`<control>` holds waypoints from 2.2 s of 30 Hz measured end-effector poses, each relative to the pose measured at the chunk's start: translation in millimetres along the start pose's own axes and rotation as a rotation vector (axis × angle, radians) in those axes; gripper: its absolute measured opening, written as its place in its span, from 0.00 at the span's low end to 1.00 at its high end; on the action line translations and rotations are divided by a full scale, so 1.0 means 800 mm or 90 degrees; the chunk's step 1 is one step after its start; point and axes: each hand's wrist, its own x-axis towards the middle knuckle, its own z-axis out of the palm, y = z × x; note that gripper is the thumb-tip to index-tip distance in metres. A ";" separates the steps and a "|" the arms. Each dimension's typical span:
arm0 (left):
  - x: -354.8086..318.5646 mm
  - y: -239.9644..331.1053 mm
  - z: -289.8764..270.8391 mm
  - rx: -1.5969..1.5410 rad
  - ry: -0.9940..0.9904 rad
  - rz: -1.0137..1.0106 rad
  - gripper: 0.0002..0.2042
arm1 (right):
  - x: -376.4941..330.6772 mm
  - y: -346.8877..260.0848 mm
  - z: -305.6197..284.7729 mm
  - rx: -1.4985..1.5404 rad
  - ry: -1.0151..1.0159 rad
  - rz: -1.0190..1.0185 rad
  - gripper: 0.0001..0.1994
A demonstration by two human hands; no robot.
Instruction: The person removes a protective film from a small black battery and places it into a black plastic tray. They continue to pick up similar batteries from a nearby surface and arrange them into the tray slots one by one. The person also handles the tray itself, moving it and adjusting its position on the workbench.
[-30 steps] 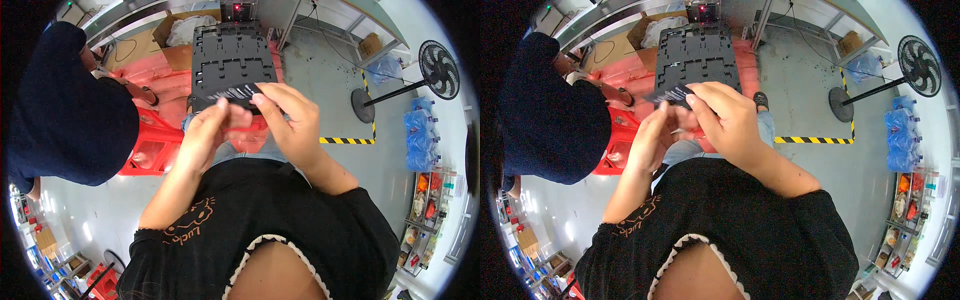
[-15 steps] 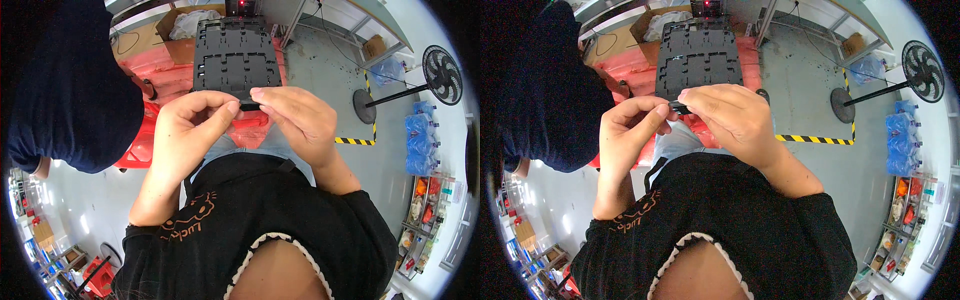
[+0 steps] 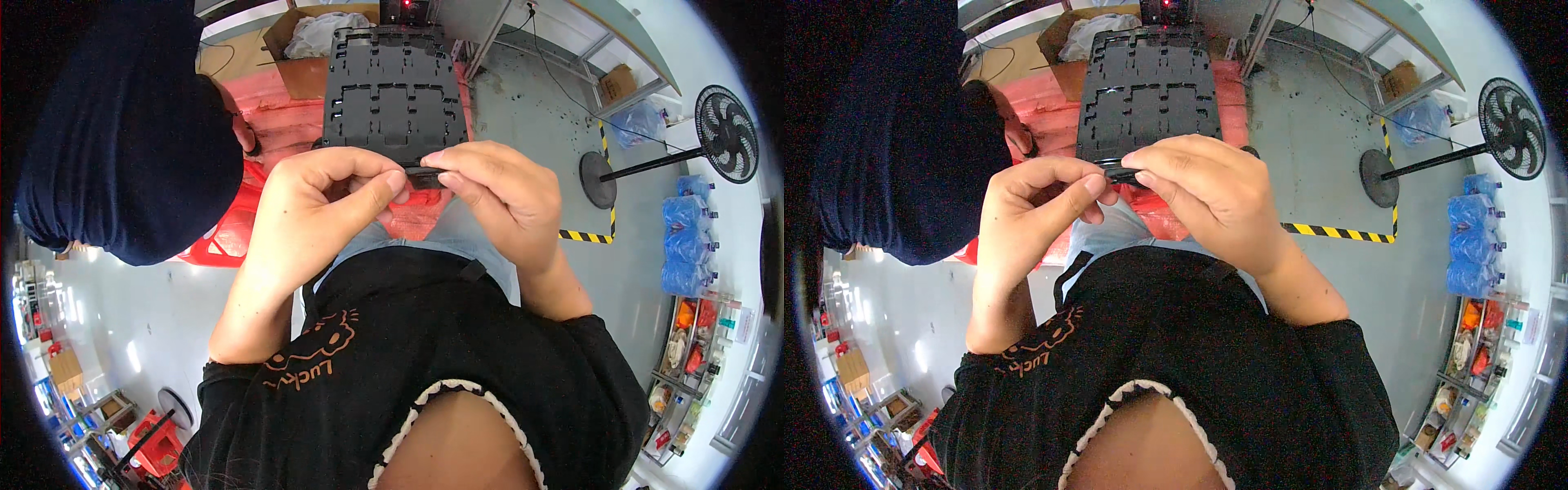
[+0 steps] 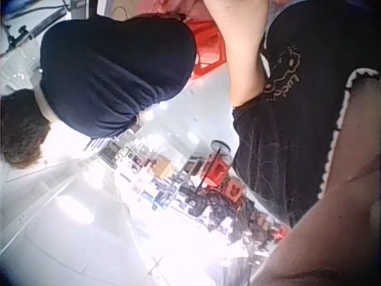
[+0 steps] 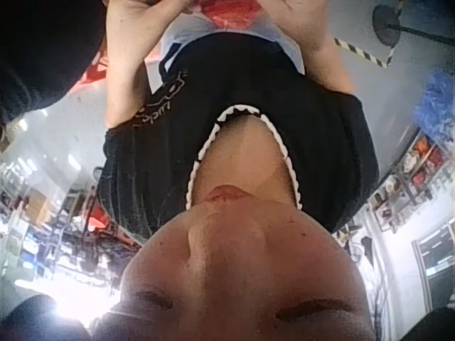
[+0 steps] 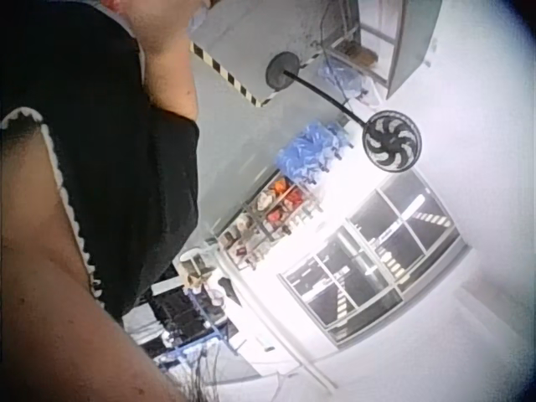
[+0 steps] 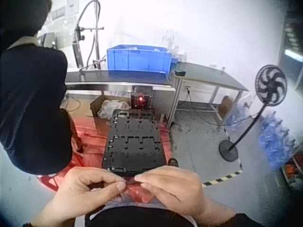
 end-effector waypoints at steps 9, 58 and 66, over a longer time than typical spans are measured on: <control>0.000 -0.002 -0.005 0.033 -0.040 -0.015 0.05 | 0.001 0.002 0.001 0.120 -0.042 0.117 0.06; -0.002 -0.012 -0.021 0.035 -0.130 -0.023 0.05 | -0.003 0.004 0.001 0.058 -0.151 0.036 0.04; -0.002 -0.012 -0.025 -0.024 -0.198 -0.028 0.04 | -0.004 0.002 0.000 0.098 -0.170 0.102 0.05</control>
